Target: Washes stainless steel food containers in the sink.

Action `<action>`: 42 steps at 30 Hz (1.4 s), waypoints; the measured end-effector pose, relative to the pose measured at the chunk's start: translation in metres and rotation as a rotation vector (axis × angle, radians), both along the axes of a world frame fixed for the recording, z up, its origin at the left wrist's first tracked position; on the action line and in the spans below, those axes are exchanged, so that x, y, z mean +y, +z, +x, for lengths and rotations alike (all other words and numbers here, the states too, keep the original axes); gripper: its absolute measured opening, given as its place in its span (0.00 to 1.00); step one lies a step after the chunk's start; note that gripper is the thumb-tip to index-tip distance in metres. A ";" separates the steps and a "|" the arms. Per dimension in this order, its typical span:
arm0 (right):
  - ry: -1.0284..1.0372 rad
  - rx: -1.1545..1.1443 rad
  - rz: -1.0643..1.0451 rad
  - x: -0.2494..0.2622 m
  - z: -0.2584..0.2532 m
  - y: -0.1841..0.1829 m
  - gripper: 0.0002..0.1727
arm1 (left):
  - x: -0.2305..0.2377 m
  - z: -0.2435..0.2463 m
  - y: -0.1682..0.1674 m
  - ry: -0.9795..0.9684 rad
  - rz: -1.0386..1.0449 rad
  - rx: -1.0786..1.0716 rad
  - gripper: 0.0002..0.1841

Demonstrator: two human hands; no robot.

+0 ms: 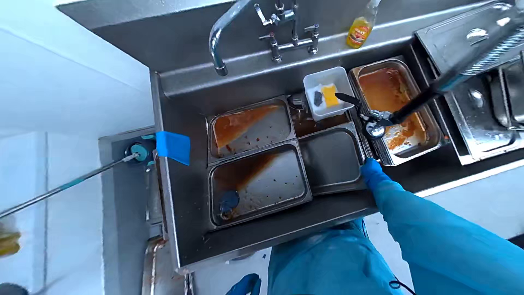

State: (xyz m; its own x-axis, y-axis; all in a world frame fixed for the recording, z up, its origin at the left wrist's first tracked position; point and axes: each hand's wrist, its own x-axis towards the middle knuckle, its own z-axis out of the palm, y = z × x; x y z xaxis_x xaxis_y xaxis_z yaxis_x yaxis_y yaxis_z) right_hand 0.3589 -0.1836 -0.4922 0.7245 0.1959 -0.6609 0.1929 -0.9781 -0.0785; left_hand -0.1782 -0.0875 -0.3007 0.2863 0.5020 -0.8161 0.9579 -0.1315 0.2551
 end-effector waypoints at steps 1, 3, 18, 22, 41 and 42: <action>0.012 -0.012 0.014 0.000 -0.005 0.016 0.27 | 0.003 0.008 -0.003 -0.015 0.000 -0.031 0.23; 0.019 -0.053 0.031 -0.002 -0.019 0.057 0.30 | 0.005 0.027 -0.005 -0.035 0.047 -0.125 0.22; -0.034 -0.323 0.199 -0.035 0.047 0.125 0.32 | -0.029 0.155 -0.022 -0.257 0.280 -0.464 0.17; 0.076 -0.384 0.213 -0.034 0.074 0.113 0.32 | -0.039 0.137 -0.021 -0.200 0.254 -0.346 0.18; 0.164 -0.341 -0.010 -0.008 0.089 0.140 0.18 | -0.029 0.125 -0.027 -0.043 0.115 -0.254 0.22; 0.176 -0.339 -0.021 -0.008 0.088 0.140 0.18 | -0.028 0.124 -0.027 -0.035 0.108 -0.241 0.22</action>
State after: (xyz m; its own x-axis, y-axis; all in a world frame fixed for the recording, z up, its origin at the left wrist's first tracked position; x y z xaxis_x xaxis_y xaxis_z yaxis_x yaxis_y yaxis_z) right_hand 0.4473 -0.1912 -0.3519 0.8591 0.3261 -0.3945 0.3700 -0.9282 0.0386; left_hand -0.0543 -0.1153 -0.3274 0.4846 0.5687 -0.6646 0.8656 -0.2020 0.4583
